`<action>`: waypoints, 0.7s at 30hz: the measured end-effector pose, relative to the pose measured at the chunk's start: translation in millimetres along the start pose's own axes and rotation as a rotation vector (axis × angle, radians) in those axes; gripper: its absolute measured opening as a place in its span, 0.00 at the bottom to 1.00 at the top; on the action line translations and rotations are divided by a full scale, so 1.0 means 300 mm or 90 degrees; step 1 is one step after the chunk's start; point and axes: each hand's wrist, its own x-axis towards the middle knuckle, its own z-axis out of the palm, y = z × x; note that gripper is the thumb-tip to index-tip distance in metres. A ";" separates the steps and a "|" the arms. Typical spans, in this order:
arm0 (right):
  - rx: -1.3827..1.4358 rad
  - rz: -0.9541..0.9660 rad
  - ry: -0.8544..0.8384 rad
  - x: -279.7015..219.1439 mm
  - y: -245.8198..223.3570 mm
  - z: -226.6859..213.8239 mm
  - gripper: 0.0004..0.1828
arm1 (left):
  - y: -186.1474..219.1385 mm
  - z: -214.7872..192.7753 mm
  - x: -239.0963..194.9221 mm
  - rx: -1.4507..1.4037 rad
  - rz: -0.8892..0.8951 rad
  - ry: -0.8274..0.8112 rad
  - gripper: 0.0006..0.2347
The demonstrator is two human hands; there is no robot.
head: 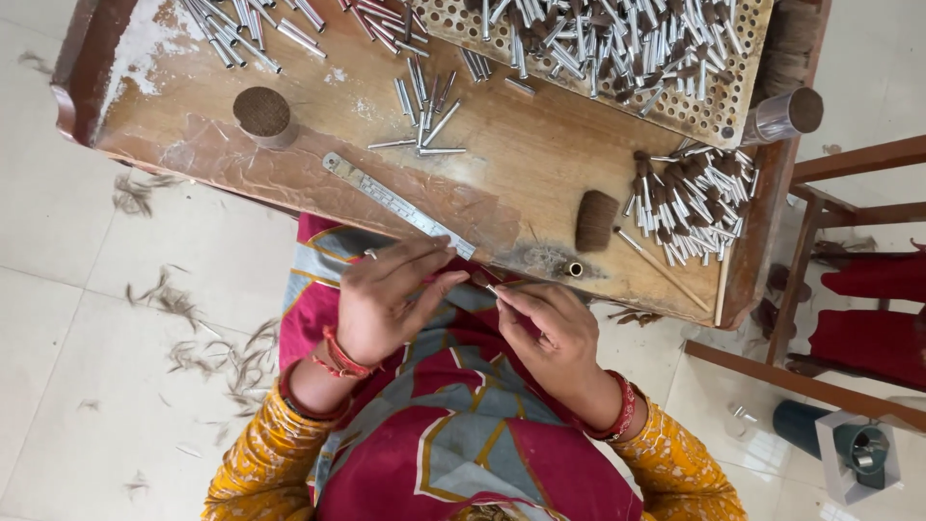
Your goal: The person is assembling metal brush ferrules by inserting bundles of bristles into them and placing them in a tray.
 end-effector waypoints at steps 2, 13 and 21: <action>-0.005 0.005 -0.001 -0.004 0.018 0.006 0.14 | -0.011 -0.049 0.040 0.205 0.147 -0.012 0.13; -0.036 -0.009 -0.005 -0.002 0.055 0.039 0.15 | -0.068 -0.065 0.031 0.393 0.311 -0.155 0.18; -0.029 -0.011 -0.004 0.002 0.062 0.064 0.15 | -0.063 -0.068 0.033 0.389 0.303 -0.152 0.18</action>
